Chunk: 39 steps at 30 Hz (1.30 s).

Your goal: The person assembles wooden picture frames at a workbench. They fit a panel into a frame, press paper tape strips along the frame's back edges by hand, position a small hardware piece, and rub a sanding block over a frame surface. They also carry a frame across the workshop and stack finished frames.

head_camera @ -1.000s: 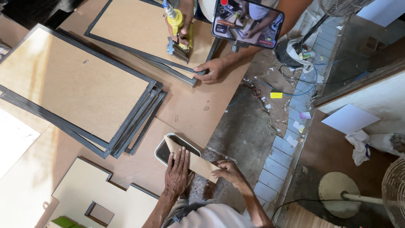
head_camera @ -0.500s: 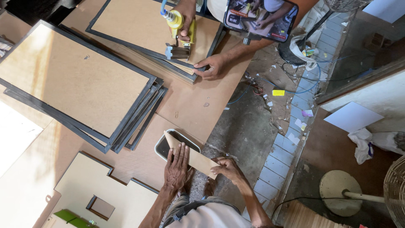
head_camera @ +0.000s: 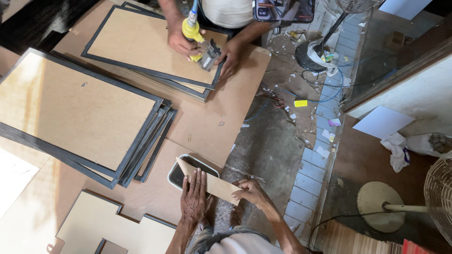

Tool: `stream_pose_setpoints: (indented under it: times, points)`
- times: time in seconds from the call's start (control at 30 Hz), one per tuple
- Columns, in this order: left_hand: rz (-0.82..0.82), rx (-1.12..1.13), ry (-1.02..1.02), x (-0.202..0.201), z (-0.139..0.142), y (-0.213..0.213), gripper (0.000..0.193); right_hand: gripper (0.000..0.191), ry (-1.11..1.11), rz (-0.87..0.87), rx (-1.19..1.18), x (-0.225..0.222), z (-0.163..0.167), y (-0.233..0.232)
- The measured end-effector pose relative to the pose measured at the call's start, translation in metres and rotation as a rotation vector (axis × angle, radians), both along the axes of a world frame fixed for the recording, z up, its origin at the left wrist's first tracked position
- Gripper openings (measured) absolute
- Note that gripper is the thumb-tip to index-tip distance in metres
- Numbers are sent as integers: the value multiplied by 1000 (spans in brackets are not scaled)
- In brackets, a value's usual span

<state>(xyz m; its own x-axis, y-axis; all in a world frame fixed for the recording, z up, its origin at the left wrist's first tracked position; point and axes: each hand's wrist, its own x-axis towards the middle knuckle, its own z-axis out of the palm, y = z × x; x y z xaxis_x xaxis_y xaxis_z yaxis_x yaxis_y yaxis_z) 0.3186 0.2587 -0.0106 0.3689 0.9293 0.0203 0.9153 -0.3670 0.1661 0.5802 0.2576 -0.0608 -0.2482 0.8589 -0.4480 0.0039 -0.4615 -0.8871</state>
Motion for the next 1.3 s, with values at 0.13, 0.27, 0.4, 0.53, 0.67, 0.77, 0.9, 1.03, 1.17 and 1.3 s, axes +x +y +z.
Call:
stream_pose_setpoints:
  times: [0.13, 0.27, 0.4, 0.53, 0.67, 0.77, 0.9, 1.03, 1.17, 1.3]
  points:
    - [17, -11, 12, 0, -7, -1, 94, 29, -5, 1, -1, 0, 3, 1]
    - [3, 77, -34, 0, -14, -3, 90, 27, 47, 18, 22, 1, 7, 0]
    - [-16, 183, -96, 0, -18, -2, 89, 26, 21, 26, 8, 1, 13, 1]
    - [-26, 200, -92, 0, -17, -1, 89, 23, -34, 36, 30, 0, 18, 2]
    - [-23, 209, -83, 0, -13, -3, 90, 20, -47, 47, 54, 0, 21, 1]
    - [-19, 162, -72, 0, -9, -3, 93, 19, -73, 53, 137, 1, 22, 0]
    - [-6, 118, -46, 3, -4, 0, 96, 20, -79, 68, 173, 2, 21, 1]
    - [-31, 218, -127, 3, 4, -1, 100, 22, -102, 46, 288, 1, 12, 1]
    - [-45, 91, -42, -4, 12, -10, 105, 35, 47, -2, 3, -5, 4, -7]
    - [-45, 85, -2, -14, 12, -17, 104, 14, 25, 34, 236, -6, 5, -16]
